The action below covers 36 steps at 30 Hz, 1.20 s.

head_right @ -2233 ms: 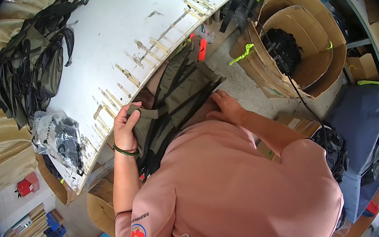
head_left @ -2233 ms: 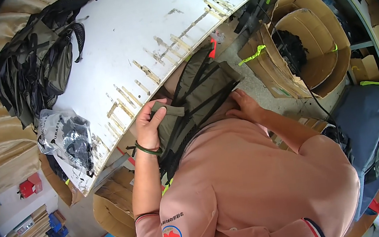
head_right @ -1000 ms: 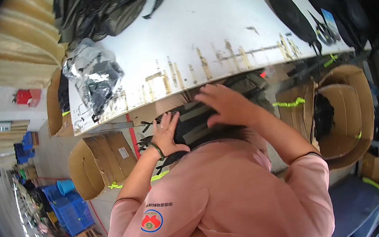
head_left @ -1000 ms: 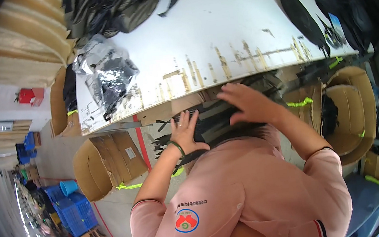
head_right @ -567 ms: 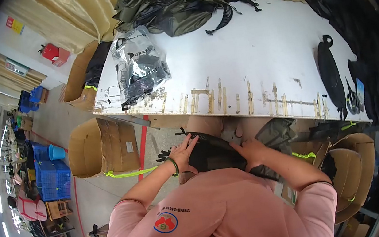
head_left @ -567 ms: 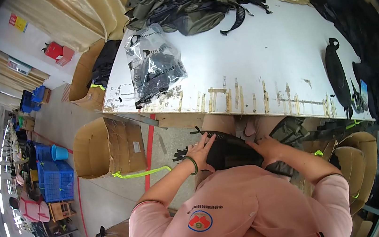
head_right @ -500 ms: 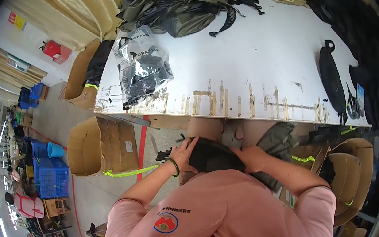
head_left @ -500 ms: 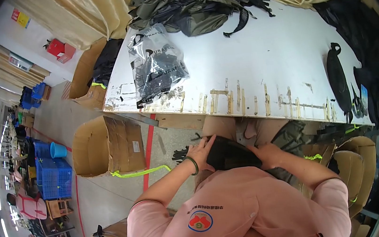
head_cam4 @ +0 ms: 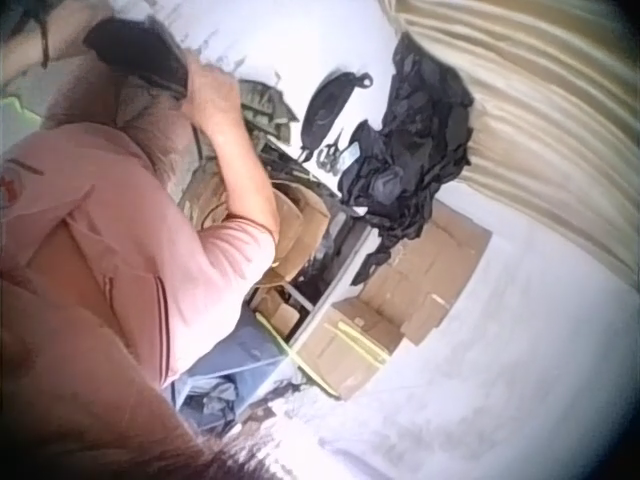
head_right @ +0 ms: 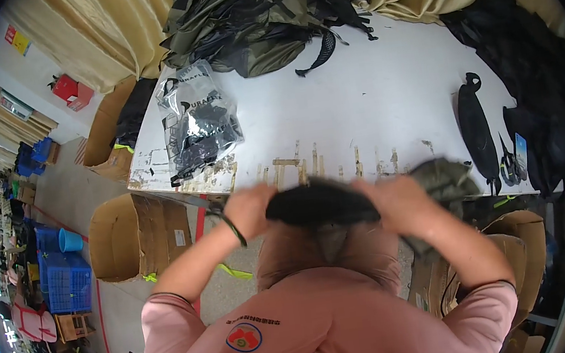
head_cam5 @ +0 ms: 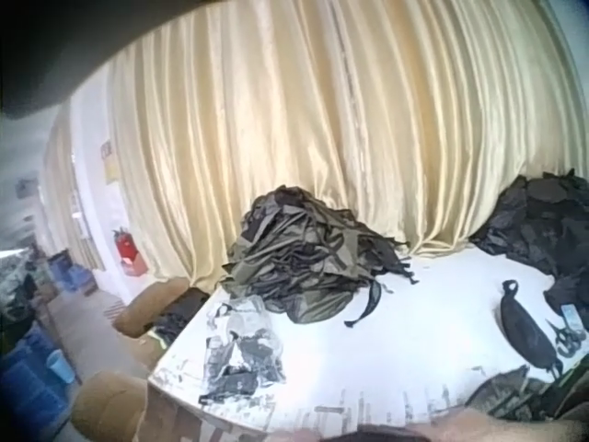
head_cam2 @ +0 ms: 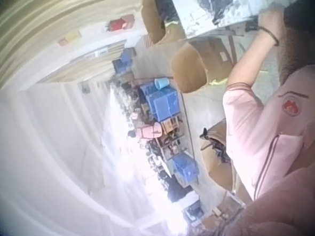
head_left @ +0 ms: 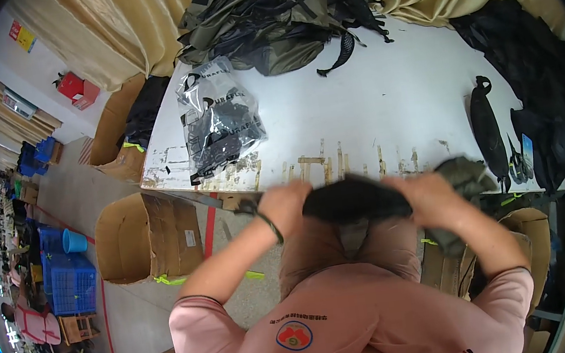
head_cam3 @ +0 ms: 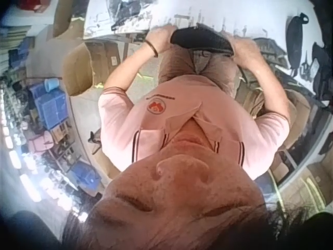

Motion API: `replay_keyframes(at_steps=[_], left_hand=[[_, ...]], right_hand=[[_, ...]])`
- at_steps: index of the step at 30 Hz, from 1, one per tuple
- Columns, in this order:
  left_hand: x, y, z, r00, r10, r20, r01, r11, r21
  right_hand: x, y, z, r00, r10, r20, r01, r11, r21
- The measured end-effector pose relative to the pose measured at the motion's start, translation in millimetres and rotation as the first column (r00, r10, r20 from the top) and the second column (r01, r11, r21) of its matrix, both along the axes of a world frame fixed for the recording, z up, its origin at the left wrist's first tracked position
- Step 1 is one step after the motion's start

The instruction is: Organizing and checking buckle attachments on backpack straps in a factory setting.

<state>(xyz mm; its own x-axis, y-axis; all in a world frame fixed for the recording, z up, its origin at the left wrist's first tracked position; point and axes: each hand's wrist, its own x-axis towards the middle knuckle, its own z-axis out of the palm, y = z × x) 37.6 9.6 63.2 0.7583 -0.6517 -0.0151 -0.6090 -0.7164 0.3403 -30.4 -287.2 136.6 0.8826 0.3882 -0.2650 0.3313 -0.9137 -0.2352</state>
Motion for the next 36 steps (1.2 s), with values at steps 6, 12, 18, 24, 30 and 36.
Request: replay_keyframes(at_steps=[6,12,18,24,30,36], left_hand=[[111.1,-57.3,15.7,0.925,-0.005,0.381,-0.013,0.999,0.046],[118.6,-93.9,-78.5,0.999,0.014,0.032,-0.02,0.98,0.197],[127.5,-102.1,-93.2,0.997,0.069,-0.031,-0.064,0.989,0.132],[139.0,-115.5,-101.2,0.975,0.178,0.131,-0.178,0.984,-0.007],[91.6,-121.4,-57.4,-0.091,-0.729,-0.678,-0.671,0.548,-0.5],[87.6,-102.1,-92.3,0.362,-0.646,-0.672,-0.91,-0.09,-0.404]], right_hand=[[97.5,-54.6,4.5,0.976,-0.018,0.216,0.051,0.987,-0.151],[140.6,-98.8,-123.3,0.964,-0.181,0.195,0.19,0.981,-0.028],[156.8,-102.4,-155.1,0.822,-0.334,0.461,0.253,0.94,0.229],[172.2,-90.4,-114.7,0.751,-0.294,0.592,0.23,0.956,0.183],[107.4,-38.5,-26.9,0.732,-0.129,0.669,0.096,0.992,0.086],[39.7,-47.9,-98.5,0.753,-0.154,0.639,0.122,0.988,0.094]])
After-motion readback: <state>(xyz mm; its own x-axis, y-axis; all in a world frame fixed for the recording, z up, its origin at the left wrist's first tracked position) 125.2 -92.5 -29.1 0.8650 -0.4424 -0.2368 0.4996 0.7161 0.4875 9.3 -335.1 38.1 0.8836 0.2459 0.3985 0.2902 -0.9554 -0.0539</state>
